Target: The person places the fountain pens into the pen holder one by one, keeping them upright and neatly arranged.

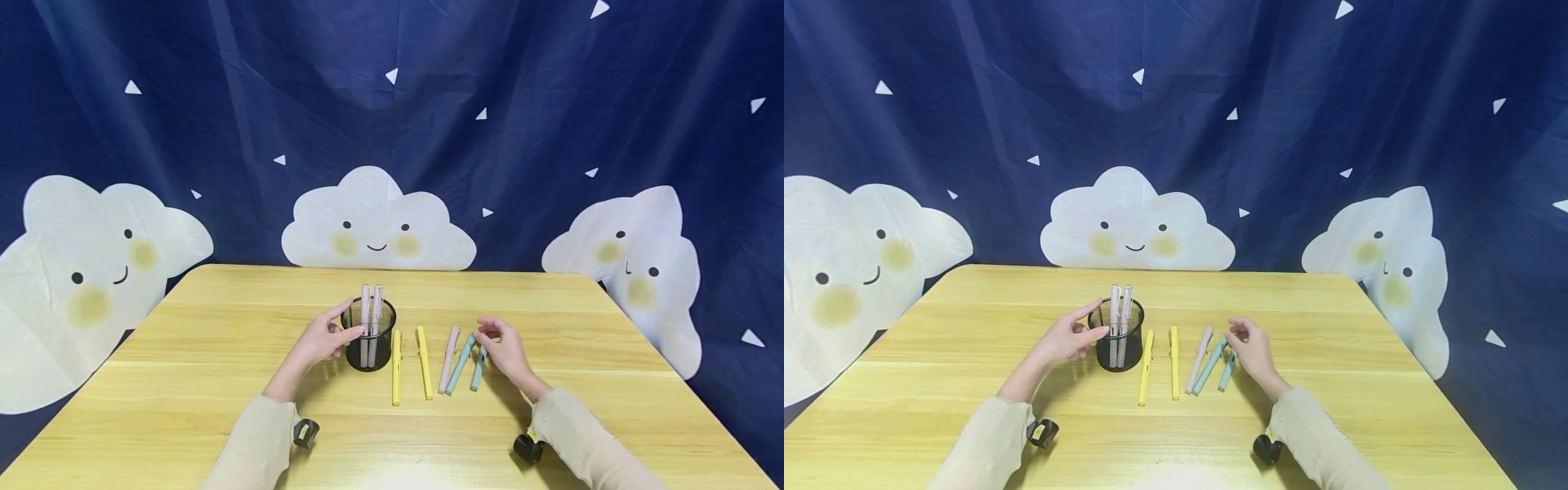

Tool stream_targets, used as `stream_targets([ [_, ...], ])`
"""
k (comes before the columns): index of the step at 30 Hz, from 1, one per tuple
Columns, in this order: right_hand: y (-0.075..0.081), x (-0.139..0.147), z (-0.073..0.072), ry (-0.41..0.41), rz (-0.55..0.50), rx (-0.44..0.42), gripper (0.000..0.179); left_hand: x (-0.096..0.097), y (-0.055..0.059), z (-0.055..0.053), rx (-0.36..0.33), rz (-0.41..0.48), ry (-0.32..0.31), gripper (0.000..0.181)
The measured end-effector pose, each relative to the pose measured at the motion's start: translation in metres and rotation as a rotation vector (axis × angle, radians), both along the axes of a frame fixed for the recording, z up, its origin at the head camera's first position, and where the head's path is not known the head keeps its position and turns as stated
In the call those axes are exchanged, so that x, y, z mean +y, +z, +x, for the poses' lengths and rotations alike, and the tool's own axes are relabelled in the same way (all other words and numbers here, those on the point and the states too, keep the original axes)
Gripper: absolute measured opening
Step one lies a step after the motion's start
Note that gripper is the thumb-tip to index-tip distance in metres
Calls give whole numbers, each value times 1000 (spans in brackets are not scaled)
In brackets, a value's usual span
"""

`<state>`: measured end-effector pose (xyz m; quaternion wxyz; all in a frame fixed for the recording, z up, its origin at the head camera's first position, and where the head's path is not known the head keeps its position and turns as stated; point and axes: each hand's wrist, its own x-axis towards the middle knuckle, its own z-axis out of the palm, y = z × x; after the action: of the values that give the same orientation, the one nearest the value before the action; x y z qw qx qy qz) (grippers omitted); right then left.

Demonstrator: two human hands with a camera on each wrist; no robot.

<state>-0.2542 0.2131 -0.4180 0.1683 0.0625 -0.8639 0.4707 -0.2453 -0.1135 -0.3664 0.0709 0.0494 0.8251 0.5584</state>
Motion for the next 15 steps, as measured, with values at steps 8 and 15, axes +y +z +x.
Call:
stream_targets([
  [8,-1,5,1,-2,26,-9,25,0,-1,0,7,11,-15,70],
  [15,-4,8,1,4,24,-17,25,0,-1,-1,7,12,-15,69],
])
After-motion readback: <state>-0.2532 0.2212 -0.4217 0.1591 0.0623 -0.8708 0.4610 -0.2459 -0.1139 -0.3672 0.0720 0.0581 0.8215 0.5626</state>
